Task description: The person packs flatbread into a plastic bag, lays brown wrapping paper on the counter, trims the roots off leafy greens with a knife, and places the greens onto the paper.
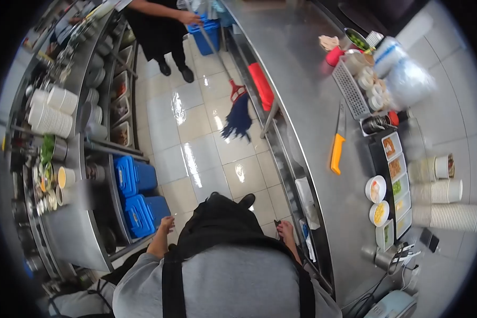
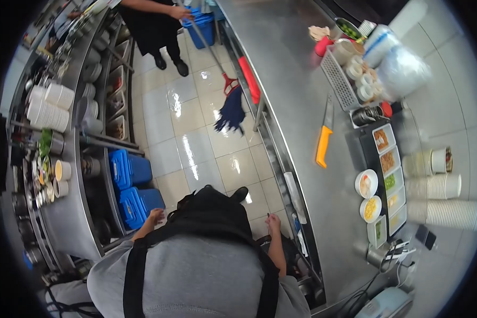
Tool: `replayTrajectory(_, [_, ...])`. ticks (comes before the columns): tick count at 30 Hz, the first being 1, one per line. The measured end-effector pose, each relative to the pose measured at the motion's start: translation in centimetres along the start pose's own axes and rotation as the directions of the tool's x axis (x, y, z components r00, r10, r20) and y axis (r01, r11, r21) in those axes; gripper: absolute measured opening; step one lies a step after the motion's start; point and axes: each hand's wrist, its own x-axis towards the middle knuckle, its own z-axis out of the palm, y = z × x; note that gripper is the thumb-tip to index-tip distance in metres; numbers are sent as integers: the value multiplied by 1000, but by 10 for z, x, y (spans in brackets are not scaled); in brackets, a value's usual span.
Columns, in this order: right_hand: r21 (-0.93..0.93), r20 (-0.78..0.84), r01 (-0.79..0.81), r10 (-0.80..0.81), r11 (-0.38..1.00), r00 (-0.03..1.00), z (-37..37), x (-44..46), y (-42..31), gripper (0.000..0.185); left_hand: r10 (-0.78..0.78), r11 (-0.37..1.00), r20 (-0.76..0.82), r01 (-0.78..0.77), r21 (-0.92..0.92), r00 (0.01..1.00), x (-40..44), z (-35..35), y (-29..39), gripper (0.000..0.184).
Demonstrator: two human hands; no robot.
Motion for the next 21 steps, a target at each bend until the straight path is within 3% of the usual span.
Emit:
replayTrajectory(2, [-32,-30,16,-17,999,999,11,-18,-29,20,-69,997,16,68,35,997,5,-5,-33,32])
replayTrajectory(3, [-46,-6,52,-52,998,999,13,-18,-33,19,-59,996,-51,62,59,997,-3,-1,-36,36])
replayTrajectory(6, [-160,36,69,-64,985,997,26,-6,-35,17,239,947,-122,-204,248,963,33,-7,-42,37])
replayTrajectory(8, [-246,54,24,-11,969,998,45,-4,-37,16,398,902,-170,-350,253,902,49,-15,-28,36])
replayTrajectory(12, [-289,129,83,-47,954,991,99,9,-23,12,502,855,-85,-509,-98,861,37,-58,17,35])
replayTrajectory(13, [-258,122,194,-167,946,978,119,8,-13,13,530,830,-38,-527,-181,847,25,-71,28,34])
replayTrajectory(15, [-402,283,366,-267,839,921,146,36,10,17,506,830,-25,-495,-258,862,22,-87,34,33])
replayTrajectory(16, [-515,290,291,-156,806,944,171,-7,-19,20,495,829,-11,-476,-292,869,32,-95,32,32])
replayTrajectory(18, [-336,395,478,-339,812,854,210,-27,-25,23,530,789,37,-476,-389,847,93,-103,-1,28])
replayTrajectory(20, [-196,371,424,-333,884,867,230,-49,-26,27,556,826,226,-501,-259,800,117,-117,-24,26])
replayTrajectory(21, [-227,317,420,-341,879,885,229,-67,-18,26,534,845,303,-496,-199,789,123,-122,-34,25])
